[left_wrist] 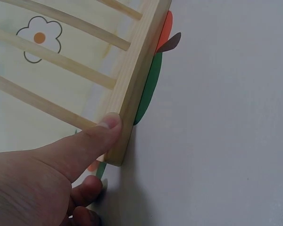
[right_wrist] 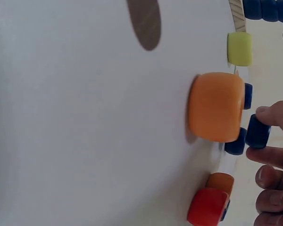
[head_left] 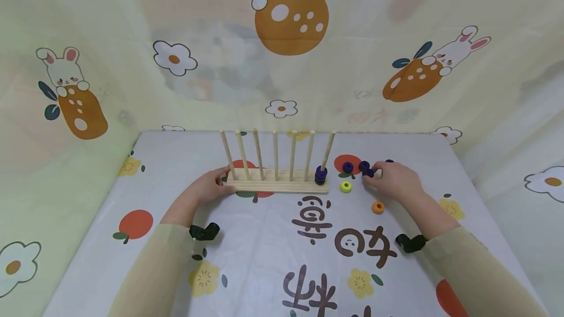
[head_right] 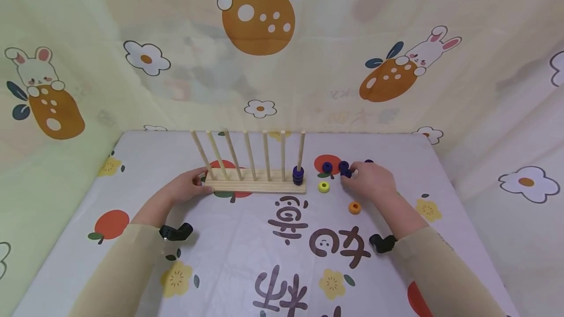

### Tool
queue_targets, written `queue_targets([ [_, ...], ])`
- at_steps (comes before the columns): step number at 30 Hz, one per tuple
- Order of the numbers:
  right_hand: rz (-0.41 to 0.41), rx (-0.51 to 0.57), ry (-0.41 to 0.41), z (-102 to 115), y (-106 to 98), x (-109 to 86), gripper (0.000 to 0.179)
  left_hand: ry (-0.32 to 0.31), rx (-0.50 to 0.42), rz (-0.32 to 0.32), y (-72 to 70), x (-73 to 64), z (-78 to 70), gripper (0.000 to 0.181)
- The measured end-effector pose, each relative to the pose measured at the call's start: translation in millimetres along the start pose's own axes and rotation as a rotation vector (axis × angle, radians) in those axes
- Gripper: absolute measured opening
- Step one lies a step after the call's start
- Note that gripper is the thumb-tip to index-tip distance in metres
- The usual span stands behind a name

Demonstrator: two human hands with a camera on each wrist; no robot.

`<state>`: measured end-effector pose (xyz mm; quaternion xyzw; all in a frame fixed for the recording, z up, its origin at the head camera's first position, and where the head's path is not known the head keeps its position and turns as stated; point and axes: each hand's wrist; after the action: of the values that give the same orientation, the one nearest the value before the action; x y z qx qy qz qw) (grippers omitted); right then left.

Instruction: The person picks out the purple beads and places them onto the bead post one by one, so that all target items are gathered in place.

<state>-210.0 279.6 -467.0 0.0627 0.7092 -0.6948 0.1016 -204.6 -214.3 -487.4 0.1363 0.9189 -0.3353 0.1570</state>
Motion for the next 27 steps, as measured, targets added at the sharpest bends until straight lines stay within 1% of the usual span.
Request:
queue_targets([
  [2,-0.013,0.01,0.001,-1,-3,-1.5,0.053,0.001,-0.003,-0.001,0.6,-0.1,-0.2,0.079],
  [7,-0.004,0.049,-0.003,-2,-14,-5.9,0.054,-0.006,-0.009,-0.003,2.5,-0.1,-1.0,0.078],
  [12,-0.039,0.045,-0.02,5,-21,-9.0,0.055,-0.01,-0.004,-0.004,0.2,-1.3,-1.1,0.079],
  [18,-0.053,0.059,-0.015,13,-29,-14.4,0.06,-0.019,-0.003,0.0,-1.1,-0.9,-2.4,0.079],
  [27,-0.143,0.072,-0.039,23,-40,-22.0,0.064,-0.017,-0.002,-0.001,-0.6,-0.5,-1.6,0.08],
])
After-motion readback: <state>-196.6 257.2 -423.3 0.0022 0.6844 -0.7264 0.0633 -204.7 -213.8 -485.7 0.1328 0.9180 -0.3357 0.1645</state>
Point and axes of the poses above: each hand's wrist, its own x-axis towards the middle knuckle, its own y-axis out of the palm, z = x × y, and after that the axes turned 13 degrees about -x, right-handed
